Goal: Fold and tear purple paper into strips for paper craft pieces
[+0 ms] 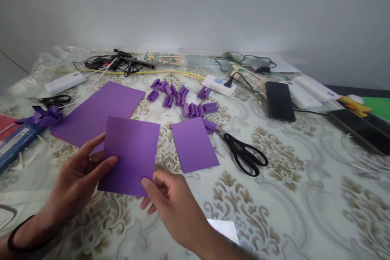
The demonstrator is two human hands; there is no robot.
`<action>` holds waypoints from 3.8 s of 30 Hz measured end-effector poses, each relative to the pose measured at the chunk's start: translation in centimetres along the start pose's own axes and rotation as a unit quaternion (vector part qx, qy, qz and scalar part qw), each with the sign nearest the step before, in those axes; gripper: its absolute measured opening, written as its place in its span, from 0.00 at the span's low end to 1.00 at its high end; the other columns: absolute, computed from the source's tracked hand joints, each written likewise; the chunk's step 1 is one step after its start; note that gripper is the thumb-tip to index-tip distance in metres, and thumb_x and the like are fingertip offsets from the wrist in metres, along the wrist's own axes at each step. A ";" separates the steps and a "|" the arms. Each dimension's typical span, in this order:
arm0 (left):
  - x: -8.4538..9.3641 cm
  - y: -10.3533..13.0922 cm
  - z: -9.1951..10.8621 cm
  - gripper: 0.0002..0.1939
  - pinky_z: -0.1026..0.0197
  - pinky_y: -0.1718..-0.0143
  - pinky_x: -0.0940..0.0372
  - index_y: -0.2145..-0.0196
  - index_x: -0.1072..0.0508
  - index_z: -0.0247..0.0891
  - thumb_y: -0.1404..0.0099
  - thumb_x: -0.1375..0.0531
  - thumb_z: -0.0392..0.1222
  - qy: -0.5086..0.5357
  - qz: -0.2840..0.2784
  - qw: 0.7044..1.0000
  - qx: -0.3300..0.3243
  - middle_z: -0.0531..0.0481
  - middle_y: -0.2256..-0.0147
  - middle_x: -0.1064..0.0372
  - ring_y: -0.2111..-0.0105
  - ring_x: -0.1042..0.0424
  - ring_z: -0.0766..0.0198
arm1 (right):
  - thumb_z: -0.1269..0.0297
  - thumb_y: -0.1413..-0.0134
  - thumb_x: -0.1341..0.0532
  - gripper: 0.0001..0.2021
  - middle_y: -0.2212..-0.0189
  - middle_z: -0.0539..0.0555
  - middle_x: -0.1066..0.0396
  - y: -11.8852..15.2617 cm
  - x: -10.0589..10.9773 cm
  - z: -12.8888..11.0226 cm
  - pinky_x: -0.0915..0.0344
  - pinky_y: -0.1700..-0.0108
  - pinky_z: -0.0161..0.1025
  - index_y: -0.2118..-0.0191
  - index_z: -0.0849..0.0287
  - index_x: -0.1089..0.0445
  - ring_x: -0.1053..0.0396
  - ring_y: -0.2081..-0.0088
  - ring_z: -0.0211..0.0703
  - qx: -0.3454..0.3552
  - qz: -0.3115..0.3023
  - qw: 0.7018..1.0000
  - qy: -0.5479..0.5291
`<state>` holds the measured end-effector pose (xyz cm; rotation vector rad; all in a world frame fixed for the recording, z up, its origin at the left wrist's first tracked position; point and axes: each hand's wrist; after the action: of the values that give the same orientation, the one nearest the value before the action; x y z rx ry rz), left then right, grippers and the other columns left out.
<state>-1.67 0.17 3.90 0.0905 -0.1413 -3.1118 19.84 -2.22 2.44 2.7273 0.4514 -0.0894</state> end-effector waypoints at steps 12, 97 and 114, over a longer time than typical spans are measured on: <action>-0.3 -0.7 0.4 0.12 0.66 0.73 0.28 0.55 0.24 0.42 0.34 0.29 0.45 -0.041 -0.078 0.994 0.057 0.58 0.77 0.28 0.75 0.25 0.63 | 0.48 0.32 0.39 0.17 0.76 0.53 0.18 -0.6 2.8 -1.7 0.27 0.61 0.40 0.67 0.55 0.27 0.19 0.71 0.47 0.045 0.093 0.991 0.086; 2.9 -1.9 2.0 0.11 0.70 0.70 0.36 0.64 0.17 0.41 0.27 0.36 0.48 -0.334 -0.242 0.910 -0.053 0.54 0.69 0.19 0.71 0.25 0.67 | 0.77 0.54 0.40 0.08 0.78 0.44 0.30 -0.3 3.8 -2.5 0.40 0.70 0.30 0.75 0.56 0.34 0.33 0.74 0.35 0.184 -0.027 0.945 0.269; 1.7 -2.1 0.6 0.10 0.63 0.60 0.31 0.62 0.16 0.44 0.28 0.36 0.49 -0.310 -0.246 0.918 -0.015 0.52 0.62 0.17 0.61 0.21 0.58 | 0.69 0.40 0.38 0.06 0.76 0.46 0.29 -1.2 2.4 -0.6 0.37 0.69 0.33 0.69 0.56 0.28 0.33 0.73 0.37 0.134 0.020 0.969 0.206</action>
<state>-3.41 2.25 4.18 -1.0218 -0.0891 -3.4941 21.69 -0.21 2.28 3.0217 0.5294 0.4690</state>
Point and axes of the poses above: each hand's wrist, its own y-axis away from the middle knuckle, its own x-axis out of the back of the hand, z = x × y
